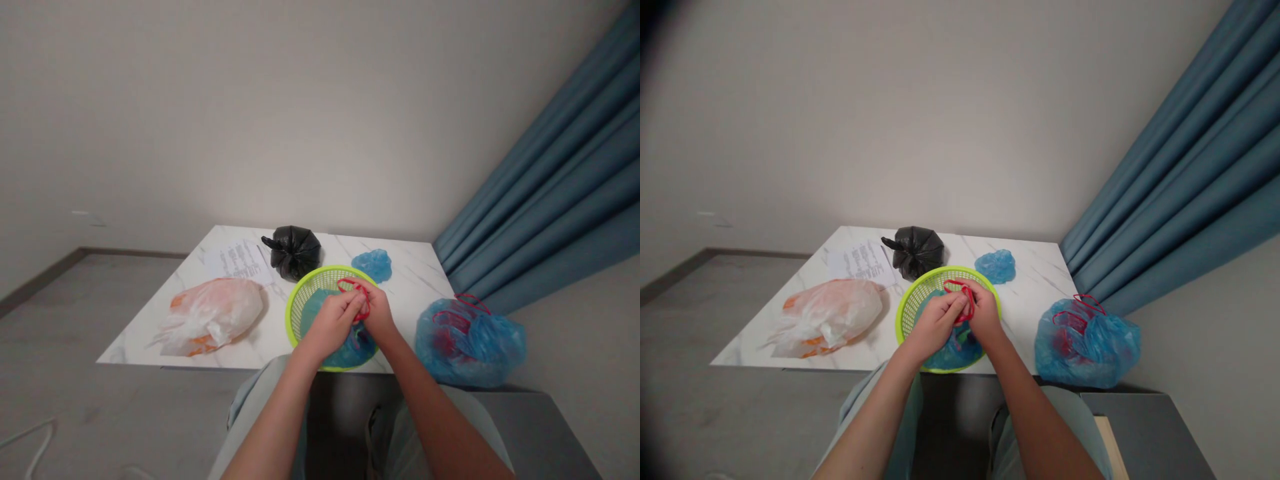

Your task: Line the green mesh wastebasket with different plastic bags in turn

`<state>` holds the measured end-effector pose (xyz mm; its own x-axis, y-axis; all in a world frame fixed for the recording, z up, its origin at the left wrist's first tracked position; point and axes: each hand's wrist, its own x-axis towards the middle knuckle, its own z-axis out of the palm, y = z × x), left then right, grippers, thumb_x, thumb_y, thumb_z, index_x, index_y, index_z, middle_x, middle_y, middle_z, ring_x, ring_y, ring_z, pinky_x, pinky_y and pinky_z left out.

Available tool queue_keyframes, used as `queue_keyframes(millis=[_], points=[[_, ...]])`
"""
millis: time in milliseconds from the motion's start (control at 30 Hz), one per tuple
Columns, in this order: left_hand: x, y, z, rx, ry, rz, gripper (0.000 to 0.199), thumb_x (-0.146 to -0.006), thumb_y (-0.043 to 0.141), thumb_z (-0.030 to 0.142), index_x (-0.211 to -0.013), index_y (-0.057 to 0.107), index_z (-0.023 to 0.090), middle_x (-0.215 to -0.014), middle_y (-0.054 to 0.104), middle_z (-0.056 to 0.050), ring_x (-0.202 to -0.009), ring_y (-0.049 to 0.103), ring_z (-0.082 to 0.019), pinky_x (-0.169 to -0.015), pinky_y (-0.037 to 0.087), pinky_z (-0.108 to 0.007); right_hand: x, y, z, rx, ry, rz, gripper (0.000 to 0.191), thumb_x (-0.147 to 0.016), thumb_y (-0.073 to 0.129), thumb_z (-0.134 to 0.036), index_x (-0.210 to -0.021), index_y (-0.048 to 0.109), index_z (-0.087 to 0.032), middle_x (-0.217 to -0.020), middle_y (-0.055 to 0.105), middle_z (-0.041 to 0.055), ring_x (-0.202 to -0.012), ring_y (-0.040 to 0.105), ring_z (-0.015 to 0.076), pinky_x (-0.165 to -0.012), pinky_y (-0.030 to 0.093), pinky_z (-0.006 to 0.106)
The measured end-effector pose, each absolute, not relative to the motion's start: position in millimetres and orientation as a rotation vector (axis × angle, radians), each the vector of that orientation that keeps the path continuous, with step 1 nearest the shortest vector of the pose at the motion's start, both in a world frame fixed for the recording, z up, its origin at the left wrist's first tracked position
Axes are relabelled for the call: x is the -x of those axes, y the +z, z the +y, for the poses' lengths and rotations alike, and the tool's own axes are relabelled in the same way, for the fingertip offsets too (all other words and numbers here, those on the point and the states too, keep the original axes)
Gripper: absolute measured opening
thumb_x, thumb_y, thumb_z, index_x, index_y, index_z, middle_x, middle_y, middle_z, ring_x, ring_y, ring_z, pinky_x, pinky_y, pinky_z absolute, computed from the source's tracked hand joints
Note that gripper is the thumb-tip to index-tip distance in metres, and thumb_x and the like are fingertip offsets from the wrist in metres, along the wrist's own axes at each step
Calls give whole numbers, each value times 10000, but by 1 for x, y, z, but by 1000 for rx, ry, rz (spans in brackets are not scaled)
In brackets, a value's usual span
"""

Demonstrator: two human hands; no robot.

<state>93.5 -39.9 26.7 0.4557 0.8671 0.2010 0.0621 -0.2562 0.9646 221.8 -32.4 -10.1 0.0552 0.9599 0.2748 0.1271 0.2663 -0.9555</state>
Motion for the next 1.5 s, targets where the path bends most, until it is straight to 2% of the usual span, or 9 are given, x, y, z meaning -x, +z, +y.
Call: queue_keyframes(millis=[133,233,467,700,900,1033,1233,1367,1500], points=[[-96,9,-35,-1261,951,738,449,-943,440,503,-623,428,189,-515,411,51,-466,380,-89,-486,336,-215,-225,-10,-42,1034,1263,-1314,265,-865,495,-373,-673,574,-208,-594,586,-10,-533,542,142,-542,477,266],[-93,5,-34,-1051,850,602,437,-915,483,532,-643,419,196,-467,360,78,-390,332,-72,-439,360,-211,-227,-8,-46,992,1384,-1263,359,-885,482,-474,-677,581,-199,-575,577,-5,-468,516,131,-443,436,251],[-89,6,-35,-918,776,657,447,-869,538,568,-641,458,191,-440,387,84,-329,331,-65,-437,453,-250,-220,-5,-46,1003,1493,-1250,473,-831,621,-539,-1154,636,-194,-614,620,-18,-428,543,139,-385,452,254],[-85,15,-35,-1185,811,867,502,-932,405,562,-745,614,145,-517,619,-25,-382,504,-113,-422,399,-220,-218,-4,-39,1154,1100,-1267,383,-887,535,-488,-959,752,-182,-560,550,-11,-613,553,152,-637,498,278],[-87,8,-34,-1243,1111,985,244,-862,603,413,-938,633,183,-720,665,-1,-653,636,-146,-620,485,-237,-216,-5,-39,1297,859,-1182,333,-897,519,-426,-861,737,-177,-534,478,-33,-504,410,112,-496,365,240],[-83,5,-30,-1295,1184,1098,359,-813,672,357,-1125,609,191,-908,687,-35,-783,633,-158,-686,491,-252,-215,-2,-43,1302,835,-1177,329,-901,507,-408,-847,730,-172,-484,439,-50,-455,377,103,-458,319,232],[-80,8,-31,-1395,1154,1199,228,-859,605,366,-788,668,158,-759,673,-34,-727,602,-168,-686,458,-267,-213,-1,-47,1366,615,-1323,299,-909,495,-337,-836,740,-181,-487,506,-38,-491,465,122,-551,399,252],[-82,17,-39,-1482,1243,1196,148,-895,549,309,-854,626,189,-836,667,-18,-799,617,-162,-750,465,-260,-214,-6,-42,1422,587,-1227,307,-915,484,-353,-824,717,-175,-540,576,-24,-526,525,140,-574,427,262],[-84,26,-47,-1628,1098,1160,75,-871,591,289,-899,587,219,-812,655,8,-730,620,-150,-693,458,-246,-213,-8,-40,1383,573,-1303,276,-911,506,-352,-856,722,-189,-807,724,38,-742,647,189,-717,483,293]])
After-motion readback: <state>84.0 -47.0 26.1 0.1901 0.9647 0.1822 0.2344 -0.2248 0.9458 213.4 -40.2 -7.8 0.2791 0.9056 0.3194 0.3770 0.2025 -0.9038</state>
